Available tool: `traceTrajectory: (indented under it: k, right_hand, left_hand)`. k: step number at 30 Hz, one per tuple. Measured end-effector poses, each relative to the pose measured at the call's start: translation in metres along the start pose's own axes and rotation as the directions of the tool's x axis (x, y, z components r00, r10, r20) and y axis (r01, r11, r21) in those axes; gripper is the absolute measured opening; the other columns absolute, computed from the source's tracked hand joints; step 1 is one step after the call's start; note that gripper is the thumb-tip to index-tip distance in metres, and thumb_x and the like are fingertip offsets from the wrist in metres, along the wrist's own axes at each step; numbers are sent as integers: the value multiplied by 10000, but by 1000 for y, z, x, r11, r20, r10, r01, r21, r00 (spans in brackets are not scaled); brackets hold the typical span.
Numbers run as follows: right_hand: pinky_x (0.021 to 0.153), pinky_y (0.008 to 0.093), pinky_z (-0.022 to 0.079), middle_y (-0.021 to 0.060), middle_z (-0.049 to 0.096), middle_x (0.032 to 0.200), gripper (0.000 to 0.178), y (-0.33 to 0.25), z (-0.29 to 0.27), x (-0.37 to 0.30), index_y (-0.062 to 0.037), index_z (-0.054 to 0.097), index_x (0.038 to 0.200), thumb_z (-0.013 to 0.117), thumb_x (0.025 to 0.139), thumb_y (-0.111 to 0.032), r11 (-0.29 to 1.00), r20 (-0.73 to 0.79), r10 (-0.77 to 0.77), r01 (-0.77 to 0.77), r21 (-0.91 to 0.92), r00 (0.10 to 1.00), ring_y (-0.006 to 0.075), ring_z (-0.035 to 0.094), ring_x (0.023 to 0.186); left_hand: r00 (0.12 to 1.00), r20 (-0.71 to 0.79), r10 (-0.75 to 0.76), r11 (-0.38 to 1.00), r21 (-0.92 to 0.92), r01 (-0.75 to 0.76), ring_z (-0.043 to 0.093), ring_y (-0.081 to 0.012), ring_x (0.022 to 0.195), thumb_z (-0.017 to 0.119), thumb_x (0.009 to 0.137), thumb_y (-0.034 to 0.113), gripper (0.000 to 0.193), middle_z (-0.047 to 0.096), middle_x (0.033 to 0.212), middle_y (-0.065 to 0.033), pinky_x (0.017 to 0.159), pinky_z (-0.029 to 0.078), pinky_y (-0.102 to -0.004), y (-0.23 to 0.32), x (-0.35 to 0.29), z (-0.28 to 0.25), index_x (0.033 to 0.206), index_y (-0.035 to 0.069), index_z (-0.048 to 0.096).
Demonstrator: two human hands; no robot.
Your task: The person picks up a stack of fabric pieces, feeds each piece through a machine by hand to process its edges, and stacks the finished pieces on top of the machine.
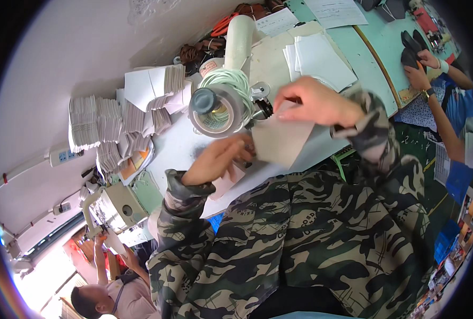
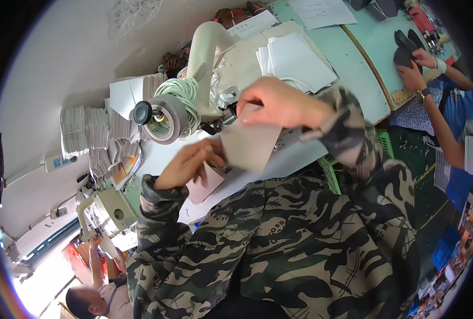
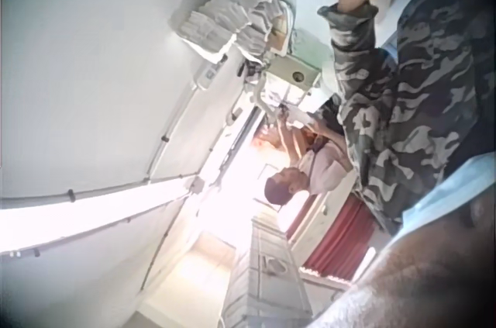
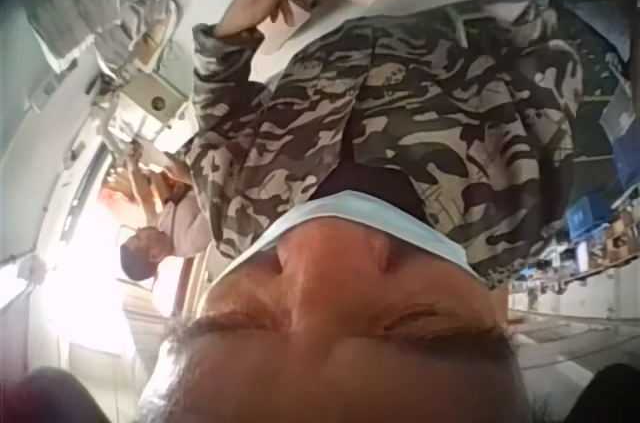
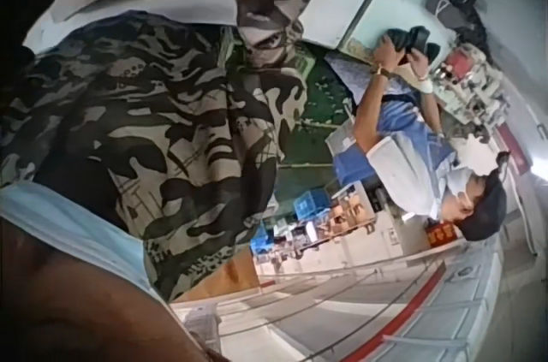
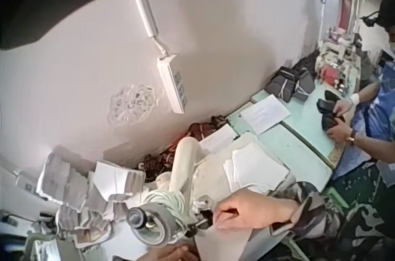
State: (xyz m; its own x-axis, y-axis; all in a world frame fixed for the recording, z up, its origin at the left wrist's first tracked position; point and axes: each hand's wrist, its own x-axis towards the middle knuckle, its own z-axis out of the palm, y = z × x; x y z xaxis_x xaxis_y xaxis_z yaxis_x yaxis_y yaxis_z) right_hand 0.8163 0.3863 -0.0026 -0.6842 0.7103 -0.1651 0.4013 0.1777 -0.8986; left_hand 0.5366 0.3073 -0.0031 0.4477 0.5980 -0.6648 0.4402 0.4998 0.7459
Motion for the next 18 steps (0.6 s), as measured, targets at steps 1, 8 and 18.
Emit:
traceTrajectory:
  k: [1,8,18]
  right_hand:
    - [670,295,484,127,672,763,218,17,26,-11,-3,705,904,742,782,-180,972,-115,53,-24,235,992,189,594,661]
    - [645,309,521,127,716,750,211,38,130,-39,29,717,853,754,805,-173,895,-160,345,-273,352,925,164,681,686]
    - [714,277,532,41,708,960,259,35,81,-76,58,664,1106,696,881,-67,738,-93,354,-217,639,931,101,654,844]
  left_hand:
    - [991,132,38,980,-198,-11,580,-147,481,440,1045,267,332,670,975,-111,420,442,-214,0,-6,4,1107,-13,607]
    - [997,-73,-4,987,157,15,572,-194,492,462,1011,232,294,601,723,-88,485,462,-325,-27,6,-7,942,-19,599]
    - [817,-70,572,580,739,-342,633,-355,747,597,952,282,247,618,777,-183,666,491,-442,-22,32,-22,978,48,672]
